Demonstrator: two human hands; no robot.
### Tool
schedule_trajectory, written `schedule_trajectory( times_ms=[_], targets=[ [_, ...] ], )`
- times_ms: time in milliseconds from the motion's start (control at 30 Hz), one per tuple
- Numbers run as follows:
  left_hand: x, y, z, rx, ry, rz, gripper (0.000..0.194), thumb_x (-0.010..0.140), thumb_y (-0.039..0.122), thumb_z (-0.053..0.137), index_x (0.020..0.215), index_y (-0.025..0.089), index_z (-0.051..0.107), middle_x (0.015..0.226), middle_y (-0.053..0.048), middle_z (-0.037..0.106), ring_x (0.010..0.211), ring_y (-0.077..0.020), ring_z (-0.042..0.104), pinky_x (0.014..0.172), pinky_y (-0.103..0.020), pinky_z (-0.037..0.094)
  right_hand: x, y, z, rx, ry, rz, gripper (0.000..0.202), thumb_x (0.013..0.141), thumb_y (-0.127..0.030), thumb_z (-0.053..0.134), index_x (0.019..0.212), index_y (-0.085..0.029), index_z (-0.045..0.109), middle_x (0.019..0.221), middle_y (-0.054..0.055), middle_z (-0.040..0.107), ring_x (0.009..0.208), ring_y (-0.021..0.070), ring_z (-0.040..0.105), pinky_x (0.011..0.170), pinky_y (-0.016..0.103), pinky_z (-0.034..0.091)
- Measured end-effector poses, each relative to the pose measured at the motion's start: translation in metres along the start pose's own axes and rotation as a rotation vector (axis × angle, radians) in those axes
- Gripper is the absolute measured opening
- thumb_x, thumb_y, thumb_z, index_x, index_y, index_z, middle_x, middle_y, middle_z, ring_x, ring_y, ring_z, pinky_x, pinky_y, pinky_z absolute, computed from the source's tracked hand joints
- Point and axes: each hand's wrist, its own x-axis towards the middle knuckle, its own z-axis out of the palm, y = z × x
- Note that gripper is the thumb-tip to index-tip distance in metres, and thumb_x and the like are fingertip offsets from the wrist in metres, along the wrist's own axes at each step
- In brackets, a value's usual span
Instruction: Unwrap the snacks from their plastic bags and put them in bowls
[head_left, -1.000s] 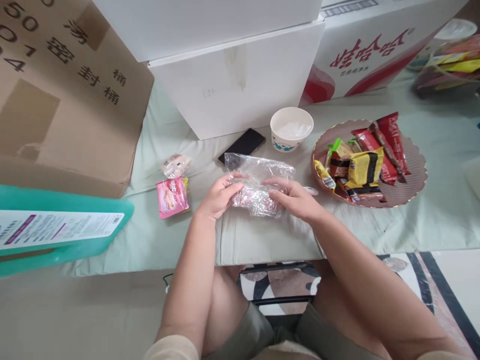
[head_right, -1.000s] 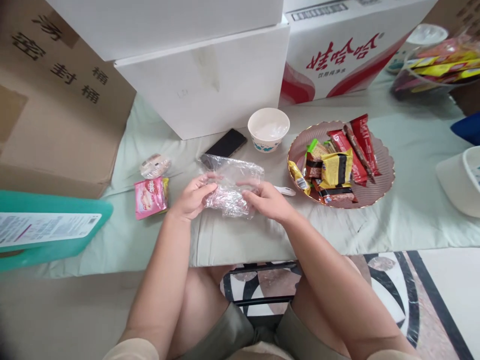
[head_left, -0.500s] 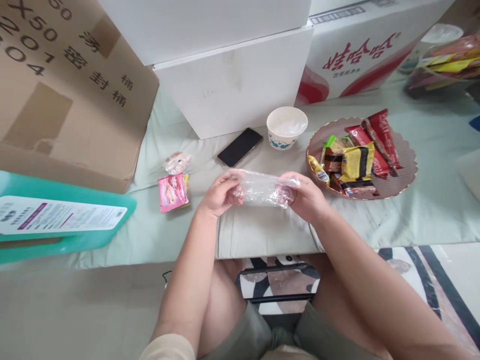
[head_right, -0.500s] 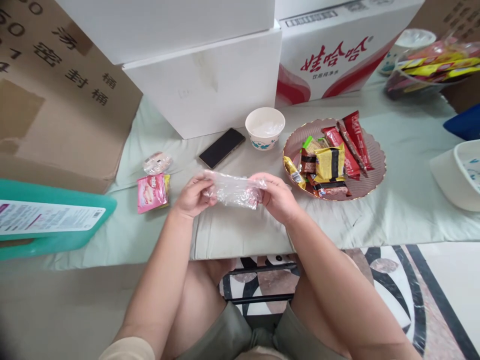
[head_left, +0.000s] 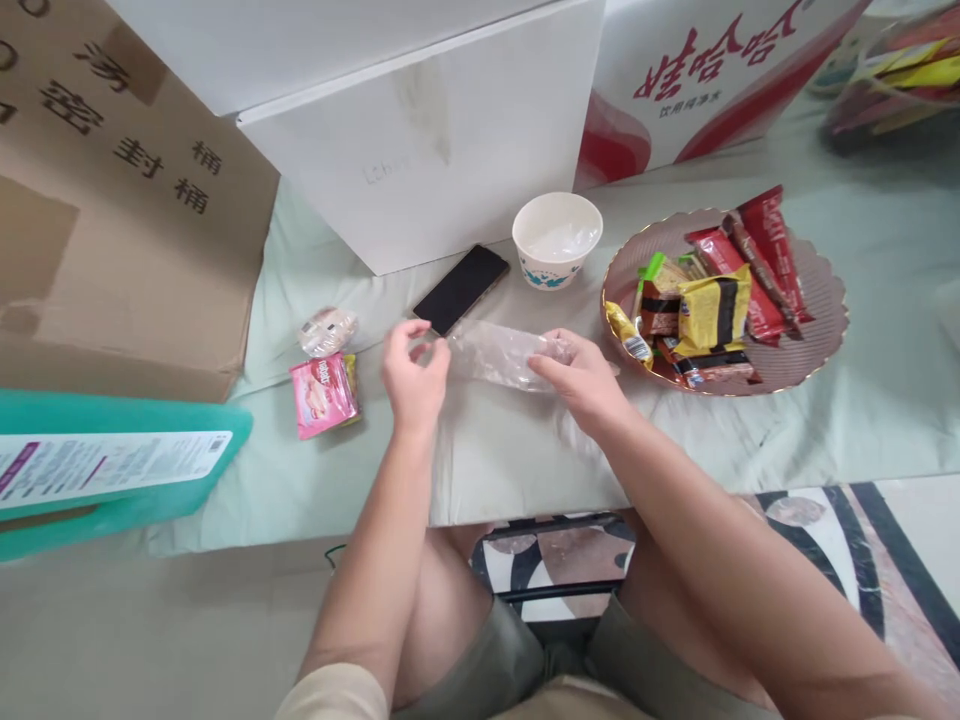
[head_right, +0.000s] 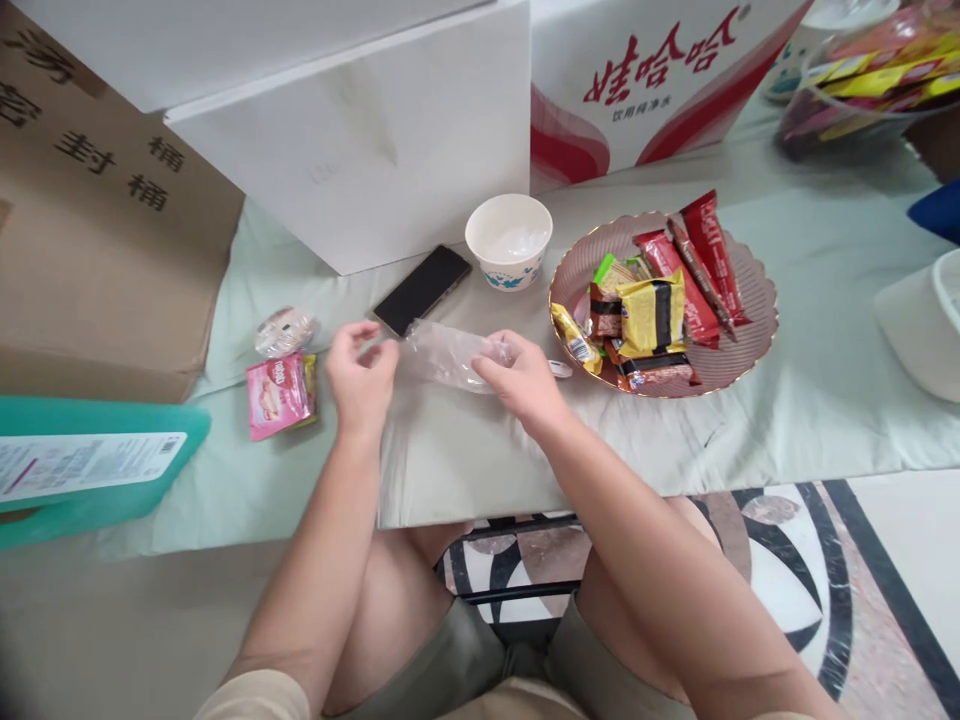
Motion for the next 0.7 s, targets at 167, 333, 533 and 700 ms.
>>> schedule_trajectory(
  times_ms=[167, 333, 533, 700],
  targets=[
    [-0.032, 0.029, 0.015, -0.127, -0.281, 0.094, 0.033, 0.081, 0.036, 0.072, 0.109, 0.021, 0.065, 0.115, -0.007, 0.069, 0.112, -0.0221, 0.063, 0.102, -0.038, 0.048, -0.01, 0.0, 0.011, 0.216, -0.103, -0.115, 0.024, 0.07, -0.034, 0.072, 0.073, -0.021, 0.052, 0.074, -0.004, 0.057, 0.067, 0.0108, 0.047, 0.064, 0.026, 0.036],
    [-0.042, 0.028, 0.034, -0.541, -0.636, -0.262, 0.053, 0.076, 0.052, 0.078, 0.118, 0.022, 0.066, 0.113, -0.008, 0.073, 0.102, -0.0222, 0.069, 0.09, -0.034, 0.053, -0.019, 0.004, 0.012, 0.483, -0.24, -0.083, 0.027, 0.074, -0.04, 0.072, 0.075, -0.023, 0.05, 0.076, -0.003, 0.059, 0.072, 0.0137, 0.054, 0.072, 0.029, 0.043],
    [-0.01, 0.022, 0.023, -0.177, -0.249, -0.034, 0.024, 0.079, 0.038, 0.073, 0.093, 0.019, 0.074, 0.1, -0.006, 0.07, 0.092, -0.0185, 0.065, 0.084, -0.029, 0.05, -0.017, 0.002, -0.007, 0.234, -0.045, -0.103, 0.024, 0.073, -0.036, 0.066, 0.092, -0.023, 0.06, 0.099, 0.004, 0.069, 0.097, 0.0193, 0.063, 0.091, 0.035, 0.047],
    [0.046, 0.072, 0.054, 0.295, -0.029, 0.41, 0.012, 0.079, 0.019, 0.066, 0.091, 0.02, 0.07, 0.081, 0.0, 0.061, 0.078, -0.0156, 0.058, 0.079, -0.027, 0.048, -0.018, 0.005, -0.008, 0.112, -0.134, -0.09, 0.019, 0.078, -0.039, 0.055, 0.087, -0.023, 0.057, 0.089, 0.002, 0.067, 0.085, 0.0182, 0.062, 0.078, 0.032, 0.047]
  ],
)
